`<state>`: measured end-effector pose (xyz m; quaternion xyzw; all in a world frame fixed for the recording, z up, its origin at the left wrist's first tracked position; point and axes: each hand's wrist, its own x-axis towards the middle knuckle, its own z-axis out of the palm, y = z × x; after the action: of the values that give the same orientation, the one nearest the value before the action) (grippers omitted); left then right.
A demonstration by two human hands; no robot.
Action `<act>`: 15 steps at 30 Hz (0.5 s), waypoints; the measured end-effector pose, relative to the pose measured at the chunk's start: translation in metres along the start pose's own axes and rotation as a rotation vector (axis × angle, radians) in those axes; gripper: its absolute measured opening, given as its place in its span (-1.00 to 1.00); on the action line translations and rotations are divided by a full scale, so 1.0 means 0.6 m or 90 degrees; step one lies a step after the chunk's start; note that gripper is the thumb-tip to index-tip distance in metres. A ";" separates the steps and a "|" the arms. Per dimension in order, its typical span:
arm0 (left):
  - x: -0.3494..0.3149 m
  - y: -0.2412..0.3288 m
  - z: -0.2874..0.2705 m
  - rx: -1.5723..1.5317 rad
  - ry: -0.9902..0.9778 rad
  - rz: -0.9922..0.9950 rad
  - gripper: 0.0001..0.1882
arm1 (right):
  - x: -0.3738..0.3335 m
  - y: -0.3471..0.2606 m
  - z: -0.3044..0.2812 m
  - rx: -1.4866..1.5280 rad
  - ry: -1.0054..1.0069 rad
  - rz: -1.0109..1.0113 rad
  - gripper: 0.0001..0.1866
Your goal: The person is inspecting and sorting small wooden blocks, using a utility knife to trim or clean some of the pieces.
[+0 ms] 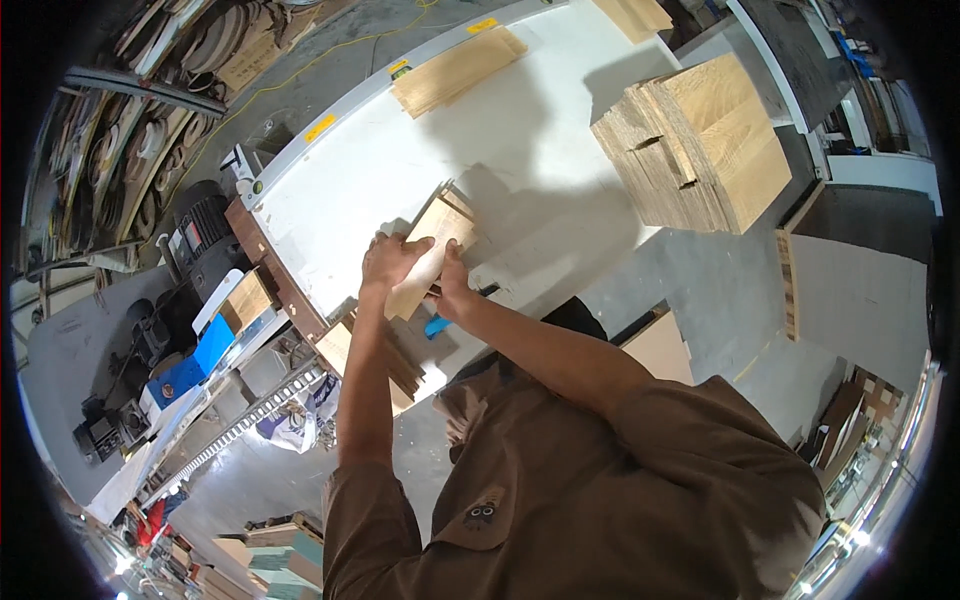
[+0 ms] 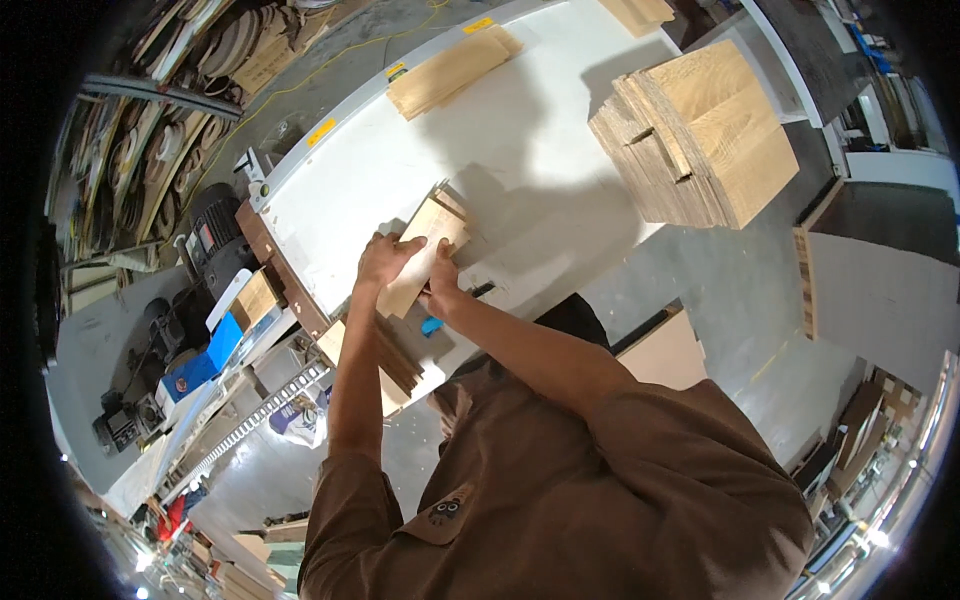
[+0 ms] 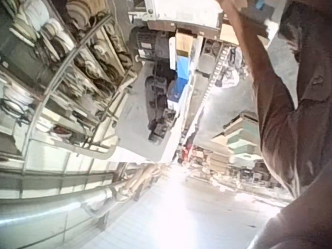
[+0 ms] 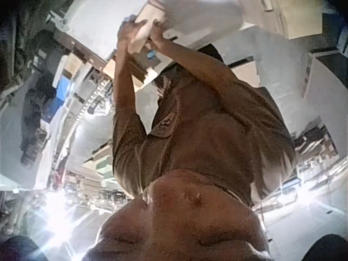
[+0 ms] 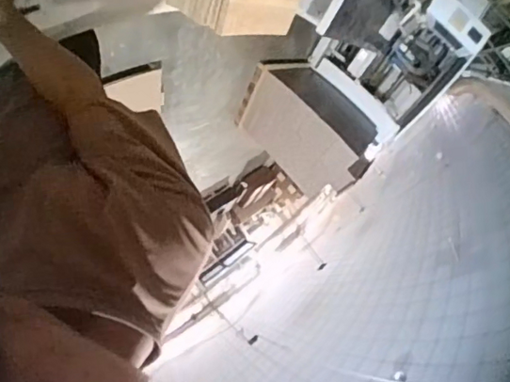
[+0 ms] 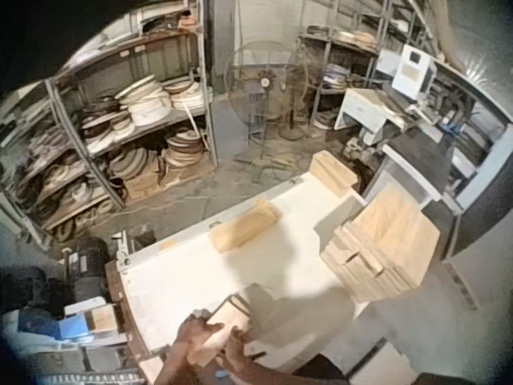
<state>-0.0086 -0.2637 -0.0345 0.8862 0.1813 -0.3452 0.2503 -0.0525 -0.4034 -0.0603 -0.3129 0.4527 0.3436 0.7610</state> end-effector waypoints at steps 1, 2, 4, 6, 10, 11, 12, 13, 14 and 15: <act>0.005 -0.007 0.002 0.001 -0.002 0.001 0.09 | -0.012 -0.004 0.004 -0.016 0.016 0.017 -0.18; 0.011 -0.010 0.001 0.046 0.011 0.041 0.19 | -0.010 -0.002 0.003 -0.013 0.016 0.003 -0.14; 0.016 -0.021 0.007 0.070 0.051 0.091 0.30 | -0.003 0.001 -0.003 0.004 -0.044 0.007 -0.14; 0.010 0.003 -0.006 0.016 0.042 0.105 0.18 | 0.026 0.003 -0.027 0.026 -0.095 0.006 -0.13; -0.036 0.049 0.005 0.035 0.230 0.239 -0.08 | 0.081 -0.018 -0.062 -0.071 -0.107 -0.042 -0.14; -0.042 0.049 0.027 0.128 0.390 0.345 -0.10 | 0.087 -0.028 -0.075 -0.197 -0.056 -0.049 -0.13; -0.043 0.065 0.041 0.177 0.370 0.333 -0.14 | 0.111 -0.045 -0.119 -0.319 -0.100 -0.108 -0.16; -0.036 0.060 0.057 0.172 0.367 0.328 -0.14 | 0.124 -0.061 -0.149 -0.324 -0.096 -0.103 -0.16; -0.025 0.051 0.077 0.144 0.407 0.330 -0.13 | 0.132 -0.079 -0.170 -0.566 -0.044 -0.192 -0.16; -0.021 0.050 0.088 0.115 0.444 0.332 -0.12 | 0.126 -0.097 -0.185 -0.807 0.014 -0.278 -0.15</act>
<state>-0.0301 -0.3200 -0.0498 0.9840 -0.0055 0.0348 0.1747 -0.0314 -0.5056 -0.1626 -0.7875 0.0972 0.3777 0.4772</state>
